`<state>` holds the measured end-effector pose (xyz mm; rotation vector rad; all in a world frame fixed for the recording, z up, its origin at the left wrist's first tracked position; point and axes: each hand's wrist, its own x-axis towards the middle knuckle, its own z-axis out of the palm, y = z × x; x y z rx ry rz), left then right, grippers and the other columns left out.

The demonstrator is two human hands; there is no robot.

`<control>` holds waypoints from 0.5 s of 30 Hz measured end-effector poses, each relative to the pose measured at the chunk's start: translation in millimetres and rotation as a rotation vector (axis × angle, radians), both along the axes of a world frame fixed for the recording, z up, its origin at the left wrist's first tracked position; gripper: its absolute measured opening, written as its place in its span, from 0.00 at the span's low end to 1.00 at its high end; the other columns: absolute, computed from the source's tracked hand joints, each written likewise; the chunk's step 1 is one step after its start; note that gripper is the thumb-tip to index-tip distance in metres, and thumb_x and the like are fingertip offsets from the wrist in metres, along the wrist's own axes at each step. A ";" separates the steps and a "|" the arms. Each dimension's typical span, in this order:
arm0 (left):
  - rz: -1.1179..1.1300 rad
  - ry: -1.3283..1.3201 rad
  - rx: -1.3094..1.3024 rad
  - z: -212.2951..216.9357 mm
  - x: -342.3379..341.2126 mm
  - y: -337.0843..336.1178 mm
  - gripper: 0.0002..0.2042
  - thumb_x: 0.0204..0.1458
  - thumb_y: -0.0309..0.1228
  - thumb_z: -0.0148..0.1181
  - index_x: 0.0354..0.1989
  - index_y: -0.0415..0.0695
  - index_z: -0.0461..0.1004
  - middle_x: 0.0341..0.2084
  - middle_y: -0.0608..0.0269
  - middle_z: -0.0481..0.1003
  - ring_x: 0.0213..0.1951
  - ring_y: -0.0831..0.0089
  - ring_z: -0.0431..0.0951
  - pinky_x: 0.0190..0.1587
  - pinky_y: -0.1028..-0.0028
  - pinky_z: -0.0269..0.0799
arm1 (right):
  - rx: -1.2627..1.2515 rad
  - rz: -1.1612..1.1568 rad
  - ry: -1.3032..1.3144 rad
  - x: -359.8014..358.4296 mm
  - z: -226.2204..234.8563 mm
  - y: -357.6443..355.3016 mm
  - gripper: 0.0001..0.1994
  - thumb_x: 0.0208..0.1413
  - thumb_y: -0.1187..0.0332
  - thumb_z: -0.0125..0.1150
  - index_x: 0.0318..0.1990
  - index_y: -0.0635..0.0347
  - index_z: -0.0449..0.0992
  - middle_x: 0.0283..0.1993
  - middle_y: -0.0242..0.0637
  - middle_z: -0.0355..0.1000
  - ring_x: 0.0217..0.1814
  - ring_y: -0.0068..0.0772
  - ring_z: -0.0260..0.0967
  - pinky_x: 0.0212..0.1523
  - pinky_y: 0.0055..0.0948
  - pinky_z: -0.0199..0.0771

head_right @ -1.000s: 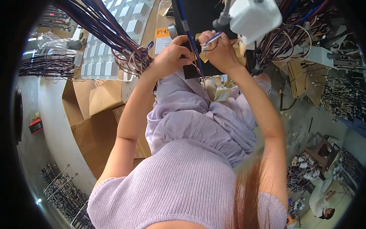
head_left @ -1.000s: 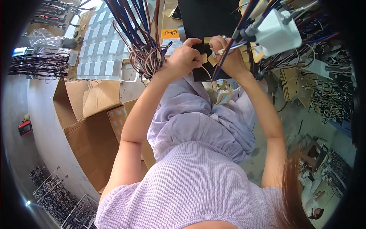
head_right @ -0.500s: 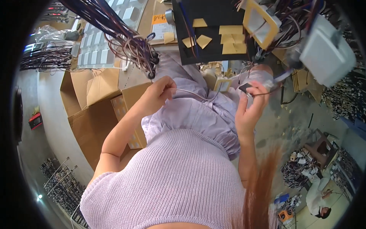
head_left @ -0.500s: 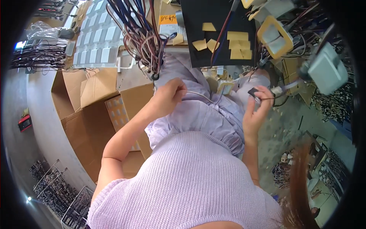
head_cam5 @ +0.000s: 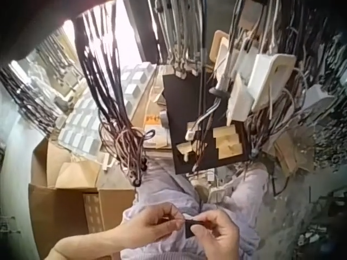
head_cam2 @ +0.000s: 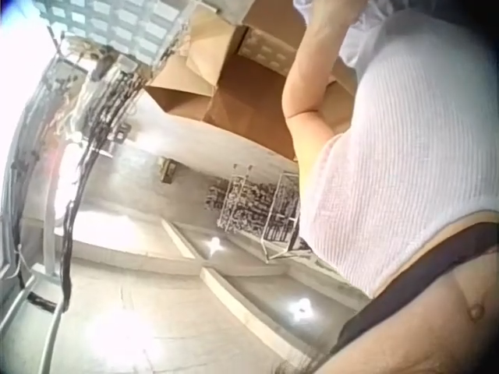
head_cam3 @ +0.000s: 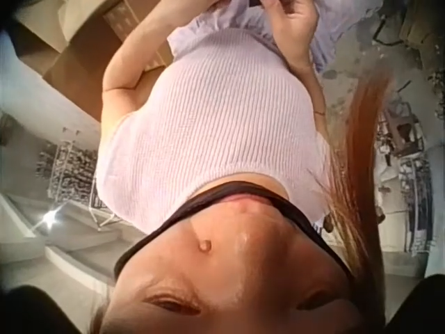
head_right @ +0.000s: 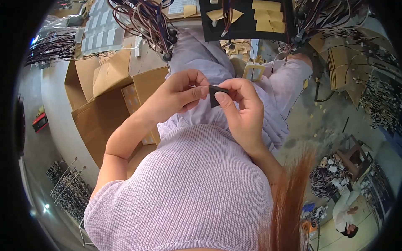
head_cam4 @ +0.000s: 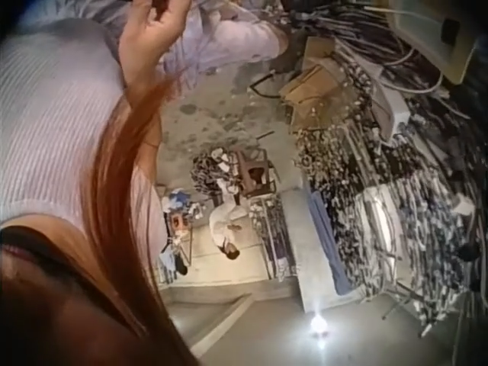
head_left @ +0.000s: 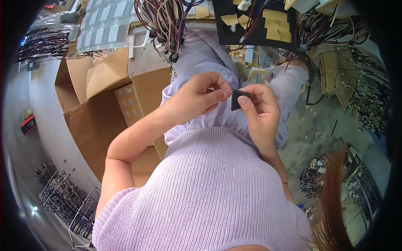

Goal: Attaching plastic connectors and foam pads to bundles of wires at a factory workbench.

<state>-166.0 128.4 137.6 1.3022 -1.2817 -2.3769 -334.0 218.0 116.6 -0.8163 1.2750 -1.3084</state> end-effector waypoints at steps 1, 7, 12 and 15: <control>0.012 0.013 -0.041 -1.0 0.9 1.5 0.06 0.57 0.28 0.56 0.38 0.38 0.70 0.24 0.70 0.70 0.23 0.87 0.66 0.22 0.83 0.61 | -0.011 0.007 0.058 0.6 0.3 0.1 0.08 0.56 0.73 0.61 0.40 0.65 0.70 0.34 0.29 0.69 0.33 0.16 0.65 0.36 0.17 0.67; -0.041 -0.021 -0.206 -1.9 1.0 1.3 0.05 0.56 0.25 0.57 0.35 0.36 0.70 0.25 0.72 0.70 0.27 0.88 0.65 0.28 0.84 0.62 | -0.004 -0.015 0.165 0.9 -3.9 -0.3 0.08 0.55 0.73 0.61 0.40 0.66 0.71 0.32 0.31 0.70 0.33 0.18 0.67 0.35 0.19 0.68; -0.044 -0.008 -0.251 -0.2 -1.1 1.1 0.04 0.55 0.25 0.57 0.34 0.36 0.70 0.24 0.72 0.69 0.27 0.87 0.65 0.29 0.82 0.63 | -0.013 -0.036 0.213 2.0 -9.1 -3.7 0.09 0.53 0.73 0.63 0.40 0.66 0.71 0.31 0.32 0.70 0.30 0.19 0.68 0.34 0.19 0.69; -0.055 -0.033 -0.298 -1.2 -0.2 1.2 0.05 0.55 0.24 0.57 0.34 0.36 0.70 0.24 0.71 0.69 0.27 0.86 0.65 0.29 0.82 0.64 | -0.071 -0.054 0.456 4.2 -7.6 -8.4 0.14 0.52 0.74 0.64 0.46 0.65 0.71 0.28 0.34 0.72 0.28 0.22 0.70 0.32 0.21 0.69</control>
